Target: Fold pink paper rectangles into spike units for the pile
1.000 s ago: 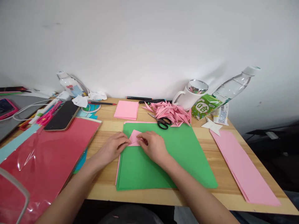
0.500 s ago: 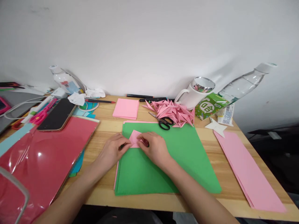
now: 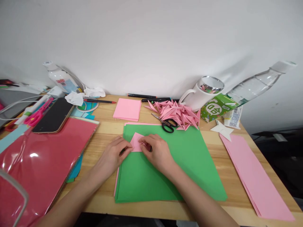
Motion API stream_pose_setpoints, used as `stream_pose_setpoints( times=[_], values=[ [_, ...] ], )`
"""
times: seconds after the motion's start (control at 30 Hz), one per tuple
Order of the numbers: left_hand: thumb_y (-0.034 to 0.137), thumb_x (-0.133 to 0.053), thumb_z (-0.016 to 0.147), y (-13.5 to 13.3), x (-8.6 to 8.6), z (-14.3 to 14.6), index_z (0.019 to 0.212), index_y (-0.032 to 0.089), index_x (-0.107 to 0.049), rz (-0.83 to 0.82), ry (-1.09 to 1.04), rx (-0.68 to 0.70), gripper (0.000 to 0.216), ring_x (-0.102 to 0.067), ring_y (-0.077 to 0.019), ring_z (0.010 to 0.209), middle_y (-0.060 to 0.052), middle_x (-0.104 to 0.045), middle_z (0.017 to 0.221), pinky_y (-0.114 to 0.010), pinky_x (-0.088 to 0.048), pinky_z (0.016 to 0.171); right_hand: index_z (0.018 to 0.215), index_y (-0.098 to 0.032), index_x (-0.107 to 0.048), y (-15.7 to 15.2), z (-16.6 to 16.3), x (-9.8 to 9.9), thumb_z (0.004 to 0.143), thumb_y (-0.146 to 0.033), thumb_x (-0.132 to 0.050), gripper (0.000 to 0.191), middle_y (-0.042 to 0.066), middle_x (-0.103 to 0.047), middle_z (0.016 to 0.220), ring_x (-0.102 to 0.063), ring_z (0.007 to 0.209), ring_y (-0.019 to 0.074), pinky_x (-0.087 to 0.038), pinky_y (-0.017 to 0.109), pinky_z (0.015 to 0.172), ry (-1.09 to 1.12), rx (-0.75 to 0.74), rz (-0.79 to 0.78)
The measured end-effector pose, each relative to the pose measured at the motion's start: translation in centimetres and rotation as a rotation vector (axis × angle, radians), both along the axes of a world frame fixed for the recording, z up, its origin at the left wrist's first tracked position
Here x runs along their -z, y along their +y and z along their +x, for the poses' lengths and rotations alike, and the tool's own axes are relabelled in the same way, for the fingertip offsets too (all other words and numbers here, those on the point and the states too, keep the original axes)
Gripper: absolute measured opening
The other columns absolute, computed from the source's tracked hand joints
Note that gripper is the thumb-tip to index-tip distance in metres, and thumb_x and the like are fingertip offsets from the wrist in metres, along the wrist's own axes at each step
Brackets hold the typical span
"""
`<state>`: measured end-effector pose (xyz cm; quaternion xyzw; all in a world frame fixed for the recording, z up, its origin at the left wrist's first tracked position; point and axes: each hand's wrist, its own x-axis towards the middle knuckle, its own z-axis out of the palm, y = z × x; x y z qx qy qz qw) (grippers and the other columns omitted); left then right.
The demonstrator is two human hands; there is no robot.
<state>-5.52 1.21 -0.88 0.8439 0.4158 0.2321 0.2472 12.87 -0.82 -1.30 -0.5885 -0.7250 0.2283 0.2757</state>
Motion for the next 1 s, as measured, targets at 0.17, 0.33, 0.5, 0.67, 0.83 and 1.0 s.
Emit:
stream_pose_setpoints(
  times=[0.17,0.33,0.5,0.67,0.83,1.0],
  values=[
    [0.019,-0.052,0.086,0.1,0.2,-0.3,0.076,0.017,-0.059,-0.027,-0.031,0.046,0.013,-0.053,-0.0173,0.079,-0.002,-0.060,0.075,-0.030,-0.043,0.070,0.087,-0.019,-0.068,0.1,0.2,0.1,0.080,-0.017,-0.055,0.015,0.003,-0.060,0.072,-0.053,0.067,0.0144,-0.042,0.025,0.060,0.010,-0.015,-0.024],
    [0.017,-0.053,0.085,0.2,0.2,-0.3,0.078,0.017,-0.058,-0.053,-0.012,0.053,0.009,-0.053,-0.0176,0.082,-0.002,-0.059,0.077,-0.030,-0.043,0.071,0.089,-0.019,-0.067,0.1,0.2,0.0,0.081,-0.018,-0.053,0.017,0.003,-0.060,0.072,-0.053,0.066,0.0143,-0.043,0.026,0.060,0.021,-0.024,-0.011],
    [0.015,-0.059,0.081,0.3,-0.3,-0.5,0.076,0.017,-0.057,-0.084,-0.025,0.062,0.006,-0.052,-0.0172,0.080,-0.001,-0.058,0.075,-0.029,-0.042,0.070,0.087,-0.018,-0.067,0.1,0.1,-0.2,0.080,-0.016,-0.053,0.016,0.003,-0.059,0.070,-0.052,0.067,0.0147,-0.042,0.026,0.060,0.020,-0.022,-0.024],
    [0.015,-0.067,0.074,0.4,-0.5,-1.0,0.081,0.018,-0.059,-0.101,-0.027,0.102,0.011,-0.052,-0.0169,0.081,-0.001,-0.059,0.079,-0.028,-0.041,0.069,0.086,-0.019,-0.067,0.1,0.2,-0.1,0.081,-0.016,-0.054,0.014,0.003,-0.059,0.072,-0.052,0.067,0.0147,-0.041,0.025,0.060,0.005,-0.018,-0.017],
    [0.021,-0.070,0.072,0.4,-0.2,-1.0,0.083,0.018,-0.059,-0.096,-0.030,0.095,0.015,-0.052,-0.0178,0.081,-0.002,-0.059,0.079,-0.029,-0.041,0.069,0.087,-0.019,-0.067,0.1,0.3,0.1,0.081,-0.017,-0.054,0.014,0.003,-0.059,0.073,-0.053,0.069,0.0152,-0.042,0.025,0.060,0.018,-0.029,-0.028],
    [0.018,-0.068,0.074,0.3,-0.1,-0.9,0.081,0.017,-0.058,-0.075,-0.009,0.093,0.012,-0.052,-0.0176,0.082,-0.002,-0.057,0.079,-0.029,-0.042,0.070,0.087,-0.020,-0.067,0.1,0.2,0.1,0.082,-0.019,-0.052,0.015,0.004,-0.059,0.073,-0.052,0.068,0.0152,-0.042,0.026,0.060,0.015,-0.031,-0.025]
  ],
)
